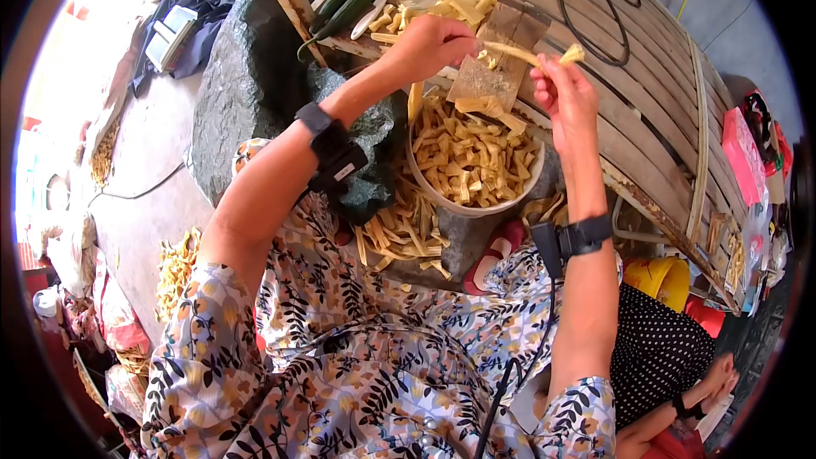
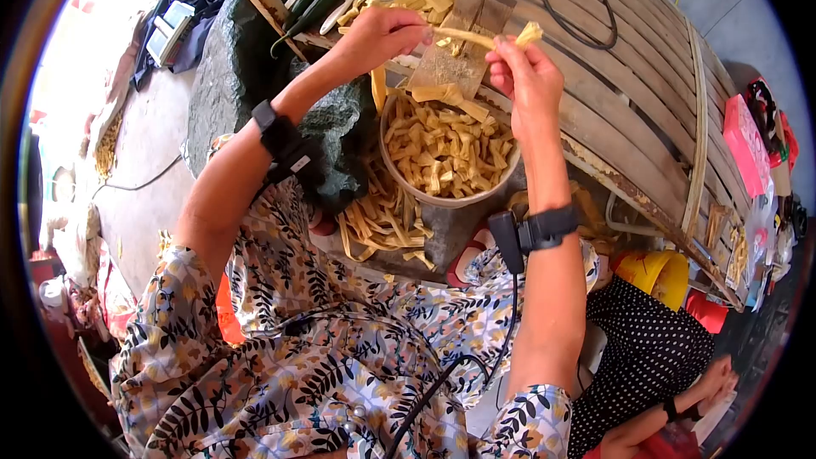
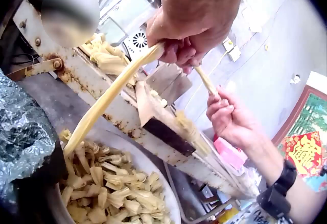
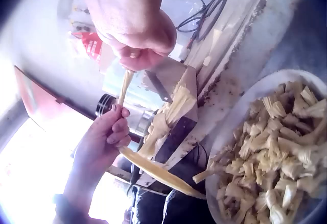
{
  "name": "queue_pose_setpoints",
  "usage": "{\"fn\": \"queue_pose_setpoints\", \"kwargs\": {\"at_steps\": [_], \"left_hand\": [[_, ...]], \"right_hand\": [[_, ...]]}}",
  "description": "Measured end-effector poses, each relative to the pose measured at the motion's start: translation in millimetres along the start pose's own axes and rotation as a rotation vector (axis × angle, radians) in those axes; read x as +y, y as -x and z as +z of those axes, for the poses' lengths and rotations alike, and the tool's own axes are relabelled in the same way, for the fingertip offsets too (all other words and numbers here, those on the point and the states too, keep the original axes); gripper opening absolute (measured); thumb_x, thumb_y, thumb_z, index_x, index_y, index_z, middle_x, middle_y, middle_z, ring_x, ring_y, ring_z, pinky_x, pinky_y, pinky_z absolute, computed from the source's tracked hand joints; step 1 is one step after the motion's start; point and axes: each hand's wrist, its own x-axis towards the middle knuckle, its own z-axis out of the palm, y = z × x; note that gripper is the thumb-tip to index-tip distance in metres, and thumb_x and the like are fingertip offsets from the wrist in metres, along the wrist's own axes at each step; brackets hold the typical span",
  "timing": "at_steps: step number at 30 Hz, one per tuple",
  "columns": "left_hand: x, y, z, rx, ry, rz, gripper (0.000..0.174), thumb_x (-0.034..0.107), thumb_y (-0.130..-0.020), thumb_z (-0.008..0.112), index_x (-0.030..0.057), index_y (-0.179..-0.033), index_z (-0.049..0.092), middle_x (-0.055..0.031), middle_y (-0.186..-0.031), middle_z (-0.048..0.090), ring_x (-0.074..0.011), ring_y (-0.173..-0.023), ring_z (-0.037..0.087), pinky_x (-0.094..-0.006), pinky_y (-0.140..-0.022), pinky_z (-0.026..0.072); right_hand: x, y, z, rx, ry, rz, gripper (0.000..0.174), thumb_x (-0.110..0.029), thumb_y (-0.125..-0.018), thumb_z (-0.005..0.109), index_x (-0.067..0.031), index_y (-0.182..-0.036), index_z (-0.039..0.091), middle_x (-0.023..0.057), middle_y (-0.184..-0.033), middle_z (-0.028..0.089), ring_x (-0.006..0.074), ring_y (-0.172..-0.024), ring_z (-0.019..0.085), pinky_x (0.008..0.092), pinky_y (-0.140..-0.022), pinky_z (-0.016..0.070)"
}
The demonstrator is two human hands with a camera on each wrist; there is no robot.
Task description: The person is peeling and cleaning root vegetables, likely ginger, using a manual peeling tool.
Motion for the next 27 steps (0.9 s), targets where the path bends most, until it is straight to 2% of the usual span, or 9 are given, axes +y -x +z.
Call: {"fn": "queue_pose_setpoints", "kwargs": {"at_steps": [1,5,13,16,19,20,23,24,27], "left_hand": [[-2.7,-7.0,3.0,0.056,-0.024,0.038,0.021,0.020,-0.085,0.054,0.0017,-0.080,0.063,0.0039,-0.056,0.046,-0.0041,-0.051,0.041,-0.0209,-0.047,0.0344],[-24.2,-28.1,13.2,0.146,0.031,-0.015,0.020,0.019,-0.082,0.057,0.0000,-0.080,0.063,0.0011,-0.059,0.052,-0.0051,-0.055,0.045,-0.0215,-0.050,0.0375],[-36.2,-41.7,18.2,0.166,-0.026,-0.038,0.021,0.020,-0.081,0.058,-0.0008,-0.083,0.063,-0.0012,-0.064,0.057,-0.0074,-0.059,0.050,-0.0230,-0.054,0.0413],[-45.8,-37.8,25.0,0.174,-0.069,-0.086,0.021,0.021,-0.081,0.059,-0.0001,-0.082,0.064,-0.0008,-0.064,0.057,-0.0076,-0.058,0.050,-0.0234,-0.053,0.0411],[-48.4,-24.9,23.1,0.148,-0.075,-0.162,0.020,0.019,-0.083,0.056,-0.0001,-0.083,0.063,-0.0007,-0.065,0.057,-0.0074,-0.058,0.051,-0.0228,-0.053,0.0415],[-46.6,-22.5,19.0,0.137,-0.074,-0.184,0.020,0.018,-0.084,0.055,-0.0002,-0.084,0.062,-0.0007,-0.065,0.058,-0.0073,-0.058,0.051,-0.0225,-0.053,0.0418],[-15.1,0.9,17.6,-0.076,0.238,-0.250,0.017,0.014,-0.087,0.049,-0.0002,-0.087,0.058,-0.0021,-0.069,0.060,-0.0074,-0.059,0.054,-0.0213,-0.053,0.0434],[-12.1,9.2,21.5,-0.160,0.342,-0.271,0.015,0.011,-0.089,0.044,0.0000,-0.087,0.054,-0.0046,-0.073,0.061,-0.0084,-0.061,0.057,-0.0207,-0.056,0.0457],[-15.8,22.2,29.1,-0.168,0.332,-0.170,0.017,0.013,-0.090,0.045,0.0001,-0.086,0.054,-0.0048,-0.073,0.061,-0.0087,-0.062,0.057,-0.0208,-0.057,0.0461]], "right_hand": [[-0.3,-9.8,0.2,0.015,-0.010,-0.003,0.014,-0.011,-0.079,0.063,0.0003,-0.086,0.059,0.0059,-0.071,0.059,0.0063,-0.054,0.051,0.0168,-0.048,0.0437],[9.2,-35.6,0.5,0.057,-0.041,-0.009,0.014,-0.010,-0.078,0.063,0.0007,-0.085,0.059,0.0061,-0.071,0.059,0.0064,-0.055,0.051,0.0164,-0.047,0.0433],[21.2,-50.3,0.0,0.111,-0.038,-0.001,0.014,-0.011,-0.078,0.063,0.0015,-0.082,0.059,0.0059,-0.069,0.059,0.0072,-0.053,0.050,0.0170,-0.048,0.0427],[36.1,-56.2,-6.9,0.089,0.104,-0.007,0.013,-0.011,-0.078,0.062,0.0023,-0.079,0.060,0.0059,-0.068,0.059,0.0075,-0.054,0.051,0.0182,-0.047,0.0419],[39.2,-40.6,-21.6,0.259,0.295,-0.005,0.015,-0.011,-0.078,0.062,0.0033,-0.077,0.060,0.0060,-0.067,0.060,0.0074,-0.056,0.052,0.0198,-0.047,0.0415],[34.1,-33.1,-26.2,0.228,0.385,0.007,0.015,-0.012,-0.079,0.061,0.0035,-0.081,0.061,0.0066,-0.069,0.061,0.0075,-0.058,0.055,0.0199,-0.051,0.0435],[18.8,-0.4,-12.9,0.009,0.367,-0.027,0.018,-0.014,-0.080,0.061,0.0032,-0.085,0.061,0.0070,-0.072,0.062,0.0080,-0.060,0.057,0.0192,-0.056,0.0451],[22.3,6.2,-15.2,-0.075,0.445,-0.041,0.021,-0.017,-0.082,0.061,0.0040,-0.087,0.060,0.0063,-0.075,0.063,0.0088,-0.063,0.058,0.0194,-0.060,0.0460],[36.0,18.1,-18.1,-0.168,0.462,-0.087,0.026,-0.020,-0.082,0.061,0.0047,-0.088,0.060,0.0052,-0.074,0.063,0.0091,-0.064,0.058,0.0205,-0.060,0.0455]]}}
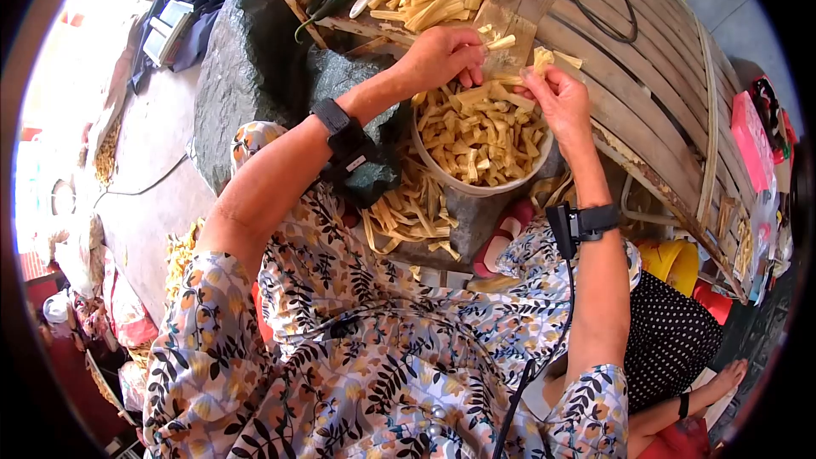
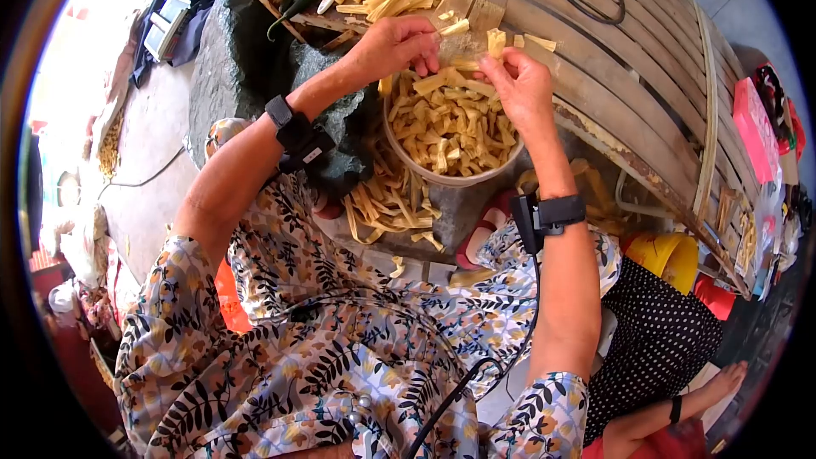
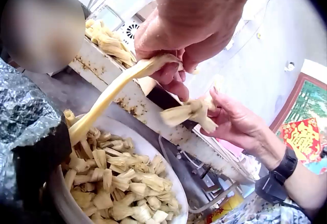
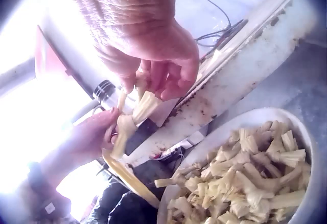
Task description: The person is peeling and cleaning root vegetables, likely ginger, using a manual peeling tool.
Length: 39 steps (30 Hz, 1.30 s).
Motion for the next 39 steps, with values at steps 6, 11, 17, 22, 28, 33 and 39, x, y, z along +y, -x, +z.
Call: {"fn": "queue_pose_setpoints", "kwargs": {"at_steps": [6,11,17,22,28,33,39], "left_hand": [[4.9,19.9,4.9,-0.067,-0.097,-0.005,0.017,0.014,-0.088,0.049,-0.0002,-0.084,0.057,-0.0024,-0.063,0.059,-0.0070,-0.054,0.054,-0.0200,-0.052,0.0440],[0.4,37.0,12.7,-0.140,-0.216,0.003,0.015,0.013,-0.086,0.052,-0.0002,-0.084,0.059,-0.0007,-0.058,0.056,-0.0054,-0.050,0.052,-0.0200,-0.047,0.0419],[1.8,38.3,15.5,-0.191,-0.171,0.019,0.017,0.014,-0.086,0.054,-0.0021,-0.089,0.058,-0.0030,-0.063,0.059,-0.0061,-0.055,0.055,-0.0207,-0.050,0.0440],[6.7,43.4,7.4,-0.308,0.054,-0.078,0.017,0.016,-0.087,0.053,0.0000,-0.090,0.058,-0.0008,-0.071,0.058,-0.0052,-0.058,0.052,-0.0185,-0.053,0.0422],[12.5,44.3,6.1,-0.306,0.331,-0.198,0.012,0.015,-0.086,0.054,0.0049,-0.091,0.056,0.0013,-0.068,0.055,-0.0025,-0.050,0.042,-0.0152,-0.048,0.0348],[14.1,42.7,11.4,-0.201,0.065,-0.014,0.009,0.010,-0.083,0.057,0.0042,-0.085,0.052,0.0020,-0.064,0.053,-0.0028,-0.053,0.049,-0.0172,-0.048,0.0386],[9.2,38.4,17.7,-0.138,0.052,-0.021,0.012,0.011,-0.084,0.057,0.0043,-0.094,0.055,0.0003,-0.066,0.056,-0.0043,-0.055,0.052,-0.0184,-0.050,0.0417]], "right_hand": [[-6.4,18.9,-7.2,-0.154,0.358,-0.054,0.021,-0.022,-0.080,0.064,-0.0012,-0.083,0.064,0.0005,-0.073,0.062,0.0060,-0.065,0.055,0.0216,-0.061,0.0442],[-16.0,28.1,-12.2,-0.101,0.218,-0.024,0.019,-0.018,-0.081,0.062,-0.0016,-0.090,0.063,0.0028,-0.074,0.063,0.0068,-0.066,0.057,0.0192,-0.058,0.0450],[-17.9,34.3,10.7,-0.207,-0.013,0.107,0.014,-0.008,-0.083,0.057,0.0003,-0.092,0.062,0.0058,-0.074,0.063,0.0066,-0.061,0.056,0.0178,-0.054,0.0447],[-10.7,42.6,2.7,-0.139,0.008,-0.044,0.014,-0.001,-0.081,0.057,-0.0007,-0.094,0.063,0.0004,-0.075,0.061,0.0043,-0.064,0.054,0.0162,-0.059,0.0438],[-16.8,40.0,0.9,-0.222,-0.007,-0.079,0.016,-0.003,-0.079,0.059,-0.0013,-0.095,0.061,-0.0007,-0.083,0.060,0.0034,-0.074,0.054,0.0157,-0.064,0.0433],[-35.1,40.2,-9.5,-0.211,-0.288,0.227,0.022,-0.012,-0.083,0.058,-0.0005,-0.102,0.059,0.0052,-0.090,0.061,0.0117,-0.080,0.060,0.0222,-0.070,0.0510],[-22.3,36.0,-8.8,-0.178,-0.100,0.007,0.016,-0.007,-0.082,0.057,0.0019,-0.095,0.060,0.0049,-0.085,0.062,0.0088,-0.075,0.059,0.0202,-0.067,0.0491]]}}
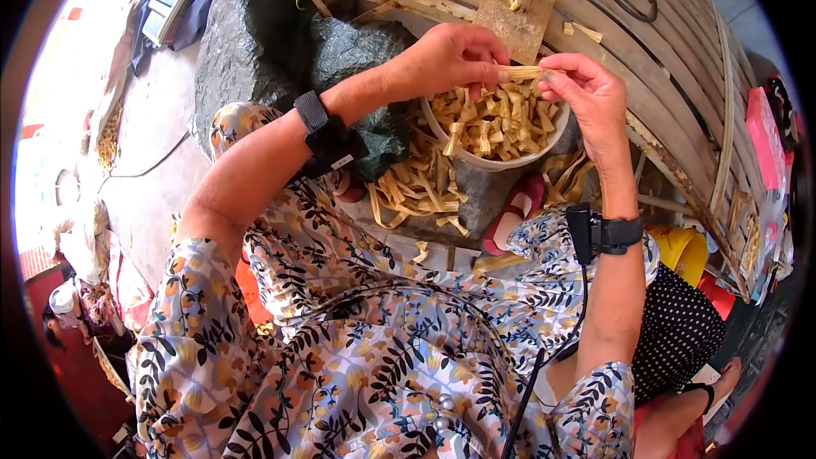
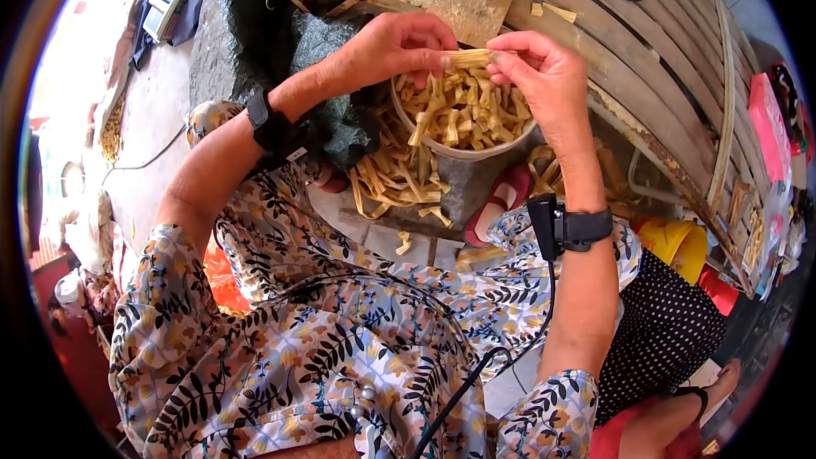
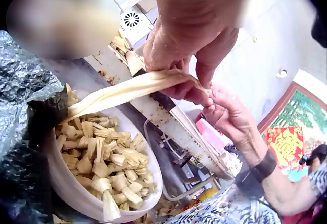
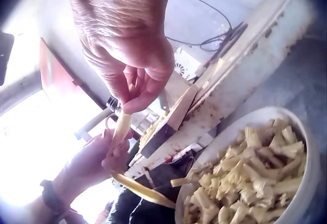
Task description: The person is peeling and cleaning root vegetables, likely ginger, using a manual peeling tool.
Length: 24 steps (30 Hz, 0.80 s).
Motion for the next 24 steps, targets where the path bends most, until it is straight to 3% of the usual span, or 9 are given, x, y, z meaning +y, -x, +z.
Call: {"fn": "queue_pose_setpoints", "kwargs": {"at_steps": [3,7,9,10,14,17,19,22,24], "left_hand": [[-4.1,-1.8,-2.8,-0.088,0.093,-0.009,0.012,0.010,-0.083,0.056,0.0049,-0.095,0.058,-0.0003,-0.068,0.058,-0.0042,-0.058,0.053,-0.0187,-0.051,0.0432],[-1.4,0.3,10.3,0.100,-0.325,0.153,0.011,0.006,-0.080,0.056,0.0037,-0.091,0.058,-0.0061,-0.069,0.060,-0.0146,-0.059,0.057,-0.0247,-0.054,0.0454],[-3.7,-1.6,21.5,0.200,-0.593,0.435,0.013,0.005,-0.078,0.056,0.0033,-0.090,0.058,-0.0097,-0.069,0.060,-0.0222,-0.060,0.058,-0.0285,-0.056,0.0462],[-2.5,-0.9,26.0,0.179,-0.598,0.417,0.015,0.007,-0.076,0.058,0.0040,-0.090,0.057,-0.0124,-0.072,0.059,-0.0300,-0.066,0.057,-0.0320,-0.059,0.0464],[-1.6,-1.8,27.9,0.152,-0.675,0.549,0.016,0.011,-0.075,0.062,0.0048,-0.089,0.058,-0.0116,-0.078,0.060,-0.0280,-0.068,0.058,-0.0309,-0.060,0.0470],[2.9,1.8,16.4,0.001,-0.610,0.366,0.017,0.011,-0.075,0.063,0.0042,-0.090,0.058,-0.0107,-0.077,0.061,-0.0238,-0.068,0.059,-0.0299,-0.061,0.0468],[7.0,1.6,-1.9,-0.112,-0.544,0.174,0.021,0.018,-0.076,0.066,0.0037,-0.091,0.059,-0.0051,-0.078,0.062,-0.0121,-0.070,0.058,-0.0254,-0.064,0.0455],[32.3,4.2,-13.5,-0.129,-0.276,0.236,0.020,0.019,-0.079,0.064,0.0022,-0.090,0.060,0.0006,-0.079,0.059,-0.0060,-0.074,0.053,-0.0211,-0.064,0.0436],[62.1,9.6,-13.3,-0.184,-0.120,0.297,0.019,0.019,-0.082,0.061,0.0017,-0.089,0.060,0.0026,-0.080,0.057,-0.0035,-0.074,0.051,-0.0190,-0.063,0.0422]], "right_hand": [[0.5,0.0,-3.4,0.007,0.190,-0.078,0.016,-0.008,-0.083,0.057,0.0024,-0.095,0.060,0.0045,-0.084,0.062,0.0082,-0.074,0.058,0.0204,-0.068,0.0476],[4.9,-5.9,-6.2,0.063,0.180,-0.171,0.018,-0.011,-0.084,0.057,0.0030,-0.095,0.059,0.0045,-0.084,0.063,0.0093,-0.074,0.059,0.0216,-0.069,0.0467],[7.9,-6.6,-4.3,0.052,0.239,-0.019,0.022,-0.015,-0.086,0.056,0.0057,-0.093,0.058,0.0050,-0.080,0.062,0.0105,-0.069,0.059,0.0219,-0.063,0.0482],[9.9,-3.6,4.0,0.068,0.189,0.127,0.022,-0.015,-0.085,0.057,0.0056,-0.090,0.059,0.0038,-0.075,0.061,0.0100,-0.064,0.057,0.0217,-0.058,0.0467],[27.5,-5.2,8.9,-0.016,0.391,0.299,0.018,-0.014,-0.082,0.059,0.0034,-0.081,0.062,-0.0005,-0.061,0.056,0.0063,-0.049,0.049,0.0191,-0.043,0.0367],[28.0,-1.3,7.6,0.060,0.210,0.329,0.014,-0.013,-0.080,0.061,0.0012,-0.079,0.063,-0.0023,-0.058,0.054,0.0037,-0.045,0.041,0.0182,-0.041,0.0293],[9.1,5.8,5.9,0.035,0.199,0.347,0.012,-0.011,-0.081,0.059,-0.0006,-0.084,0.064,-0.0032,-0.060,0.054,0.0024,-0.045,0.039,0.0176,-0.041,0.0279],[0.8,13.7,2.4,-0.089,0.110,0.293,0.013,-0.009,-0.081,0.056,-0.0007,-0.088,0.063,-0.0040,-0.061,0.054,0.0013,-0.045,0.037,0.0165,-0.041,0.0257],[-25.6,22.5,16.0,-0.347,0.047,0.311,0.017,-0.011,-0.081,0.058,-0.0012,-0.095,0.062,-0.0043,-0.060,0.053,0.0013,-0.046,0.039,0.0167,-0.042,0.0281]]}}
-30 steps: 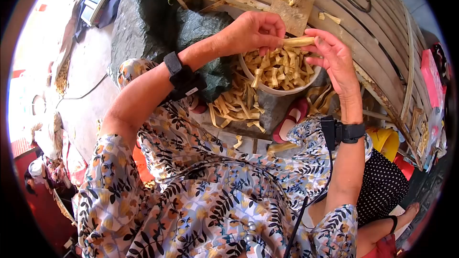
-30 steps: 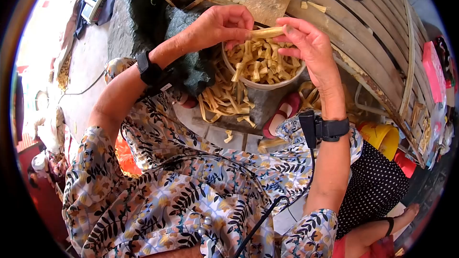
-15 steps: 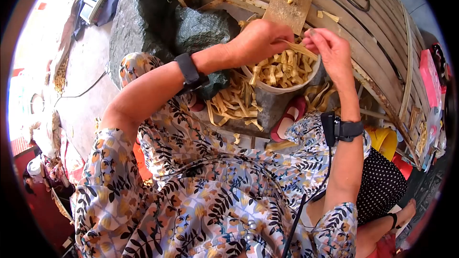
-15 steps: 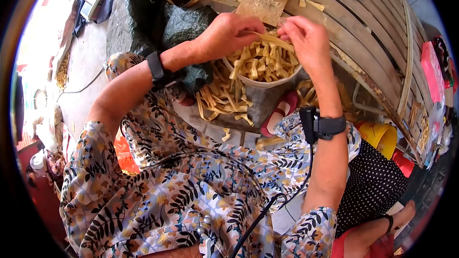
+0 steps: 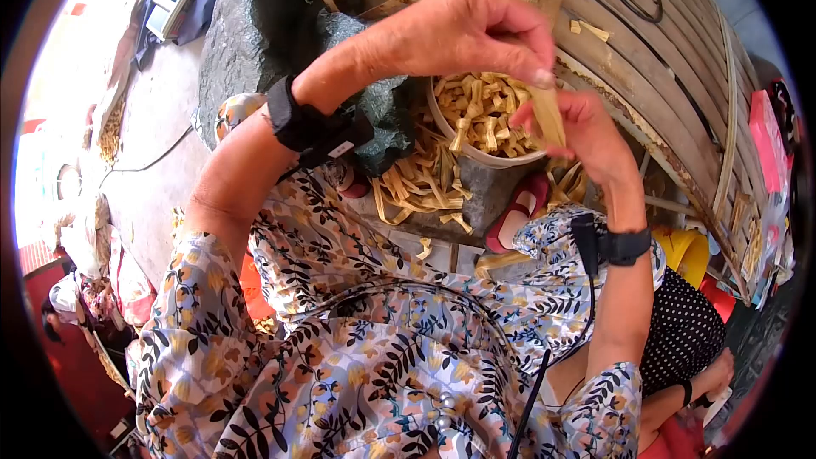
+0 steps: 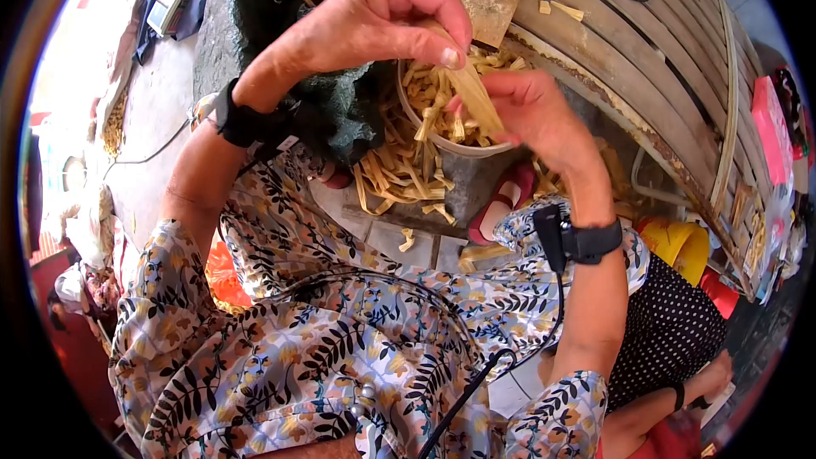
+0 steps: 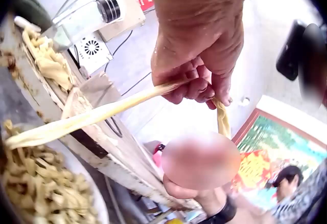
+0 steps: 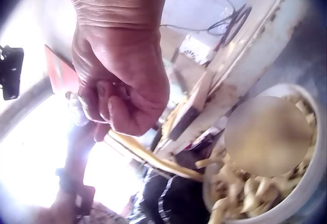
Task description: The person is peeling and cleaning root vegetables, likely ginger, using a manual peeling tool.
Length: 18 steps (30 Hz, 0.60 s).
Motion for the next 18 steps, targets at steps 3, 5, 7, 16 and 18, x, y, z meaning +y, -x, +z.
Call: {"fn": "queue_pose_setpoints", "kwargs": {"at_steps": [3,5,7,16,18], "left_hand": [[0.3,-1.9,-5.6,0.025,0.172,-0.083,0.020,0.022,-0.085,0.057,0.0030,-0.088,0.061,0.0032,-0.079,0.056,-0.0023,-0.070,0.049,-0.0174,-0.060,0.0400],[-16.1,-0.9,4.2,0.031,0.200,-0.177,0.022,0.023,-0.090,0.048,0.0037,-0.091,0.060,0.0037,-0.072,0.053,-0.0024,-0.060,0.045,-0.0173,-0.053,0.0369],[-37.5,-0.2,22.9,0.069,0.473,-0.245,0.024,0.021,-0.092,0.044,0.0018,-0.095,0.058,0.0019,-0.070,0.053,-0.0024,-0.054,0.044,-0.0161,-0.048,0.0359],[-76.2,-0.2,61.1,-0.105,1.437,-0.451,0.029,0.027,-0.092,0.043,-0.0002,-0.096,0.051,-0.0062,-0.077,0.052,-0.0085,-0.056,0.040,-0.0191,-0.047,0.0363],[-87.6,-0.7,62.1,-0.141,1.426,-0.425,0.026,0.025,-0.091,0.045,0.0007,-0.097,0.050,-0.0070,-0.078,0.052,-0.0094,-0.058,0.043,-0.0193,-0.048,0.0368]], "right_hand": [[-12.7,5.4,7.9,-0.296,-0.340,-0.223,0.033,-0.023,-0.081,0.062,-0.0008,-0.105,0.058,-0.0056,-0.059,0.050,0.0009,-0.049,0.042,0.0166,-0.044,0.0301],[-12.0,5.5,4.5,-0.281,-0.469,-0.363,0.044,-0.031,-0.079,0.063,0.0001,-0.110,0.055,-0.0067,-0.057,0.046,0.0008,-0.048,0.041,0.0161,-0.044,0.0290],[-9.7,-0.7,-0.9,-0.129,-0.427,-0.403,0.054,-0.039,-0.078,0.064,0.0010,-0.113,0.052,-0.0077,-0.055,0.041,0.0006,-0.048,0.041,0.0156,-0.043,0.0272],[6.7,-20.3,4.9,0.234,-0.021,-0.266,0.034,-0.016,-0.075,0.068,0.0005,-0.104,0.059,0.0026,-0.079,0.061,0.0046,-0.057,0.053,0.0172,-0.052,0.0447],[11.7,-24.9,5.7,0.250,0.063,-0.333,0.035,-0.017,-0.074,0.069,0.0004,-0.102,0.060,0.0016,-0.082,0.060,0.0047,-0.056,0.053,0.0171,-0.052,0.0437]]}}
